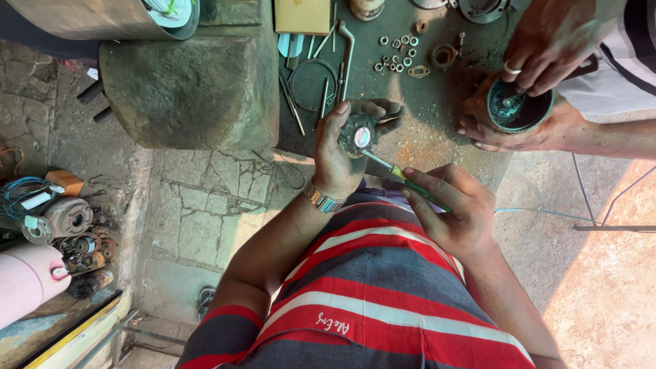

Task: The person works on a cylindrical metal part, then moves to a table to disassemble a small mechanical component using a screwdriver. They remove a screw, separate parts, and reassemble the component.

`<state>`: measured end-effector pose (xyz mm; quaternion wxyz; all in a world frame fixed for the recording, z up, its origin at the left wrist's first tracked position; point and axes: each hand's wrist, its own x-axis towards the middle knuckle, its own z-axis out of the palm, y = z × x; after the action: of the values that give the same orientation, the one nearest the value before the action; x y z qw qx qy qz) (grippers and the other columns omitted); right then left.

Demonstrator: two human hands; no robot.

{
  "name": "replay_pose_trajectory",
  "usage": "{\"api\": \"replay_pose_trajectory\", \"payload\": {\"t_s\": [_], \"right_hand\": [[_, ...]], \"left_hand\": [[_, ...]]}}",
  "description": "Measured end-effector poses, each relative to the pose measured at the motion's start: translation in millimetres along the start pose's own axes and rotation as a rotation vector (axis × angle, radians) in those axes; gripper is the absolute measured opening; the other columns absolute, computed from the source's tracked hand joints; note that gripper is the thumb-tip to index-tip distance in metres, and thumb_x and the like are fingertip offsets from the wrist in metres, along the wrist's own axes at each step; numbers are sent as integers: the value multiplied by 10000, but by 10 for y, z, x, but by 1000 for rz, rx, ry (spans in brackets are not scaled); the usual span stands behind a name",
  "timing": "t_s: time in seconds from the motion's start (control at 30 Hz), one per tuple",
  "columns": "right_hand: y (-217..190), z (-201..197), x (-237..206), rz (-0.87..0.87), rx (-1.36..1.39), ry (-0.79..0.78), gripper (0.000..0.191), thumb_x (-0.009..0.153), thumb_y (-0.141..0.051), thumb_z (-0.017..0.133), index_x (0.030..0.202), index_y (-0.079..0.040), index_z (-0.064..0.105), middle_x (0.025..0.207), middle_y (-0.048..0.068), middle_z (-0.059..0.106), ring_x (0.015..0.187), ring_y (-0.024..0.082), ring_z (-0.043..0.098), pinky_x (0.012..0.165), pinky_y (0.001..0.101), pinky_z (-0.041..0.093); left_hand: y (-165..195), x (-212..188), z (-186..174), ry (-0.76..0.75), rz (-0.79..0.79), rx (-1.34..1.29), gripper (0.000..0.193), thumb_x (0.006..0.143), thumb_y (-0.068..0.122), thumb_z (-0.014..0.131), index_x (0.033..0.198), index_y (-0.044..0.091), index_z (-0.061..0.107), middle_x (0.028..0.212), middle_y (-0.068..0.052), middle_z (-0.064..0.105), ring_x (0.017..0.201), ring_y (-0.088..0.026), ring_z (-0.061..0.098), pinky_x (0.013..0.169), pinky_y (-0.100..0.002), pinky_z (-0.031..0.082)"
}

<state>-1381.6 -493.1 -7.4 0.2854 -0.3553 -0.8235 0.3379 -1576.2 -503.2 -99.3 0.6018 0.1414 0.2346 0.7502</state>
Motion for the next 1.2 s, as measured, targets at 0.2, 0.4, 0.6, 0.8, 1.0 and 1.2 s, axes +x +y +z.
{"api": "replay_pose_trajectory", "payload": {"t_s": [0.2,0.4,0.6,0.8,1.0,1.2], "right_hand": [[-80,-26,47,-55,-145,-5,307,857,-83,849,1155,-78,780,880,77,674,699,176,669,584,332,492],[-171,-7,61,-160,-337,44,212,865,-101,864,1068,-103,804,811,68,630,602,179,588,504,364,431],[-180,86,79,-29,-173,2,305,887,-96,819,1184,-64,760,849,78,668,634,190,638,530,358,487],[-172,117,83,51,-85,-55,338,906,-79,780,1237,-37,727,823,104,671,627,200,659,555,346,516],[-120,168,161,257,242,-139,360,952,-27,694,1311,-11,685,726,87,657,560,148,666,531,291,525],[-134,159,201,108,112,-114,339,932,-11,724,1271,-8,704,770,117,639,607,171,635,561,324,494]], "left_hand": [[26,9,53,45,85,170,454,1114,316,469,1049,-84,674,1139,-236,700,1093,-339,722,1042,-503,581],[61,58,71,2,220,486,439,1103,298,475,1006,-77,680,1069,-203,724,1027,-279,722,973,-404,582],[64,115,95,11,286,578,428,1102,286,447,974,-54,671,1034,-180,714,977,-249,711,927,-384,581],[27,139,127,41,372,543,415,1099,280,442,953,-55,638,1032,-192,698,930,-242,691,890,-375,569],[62,169,123,80,410,591,434,1090,284,415,952,-62,636,1041,-199,693,993,-275,697,955,-411,565],[89,184,122,81,425,550,434,1100,274,399,946,-61,628,1038,-205,679,935,-272,697,903,-394,569]]}}
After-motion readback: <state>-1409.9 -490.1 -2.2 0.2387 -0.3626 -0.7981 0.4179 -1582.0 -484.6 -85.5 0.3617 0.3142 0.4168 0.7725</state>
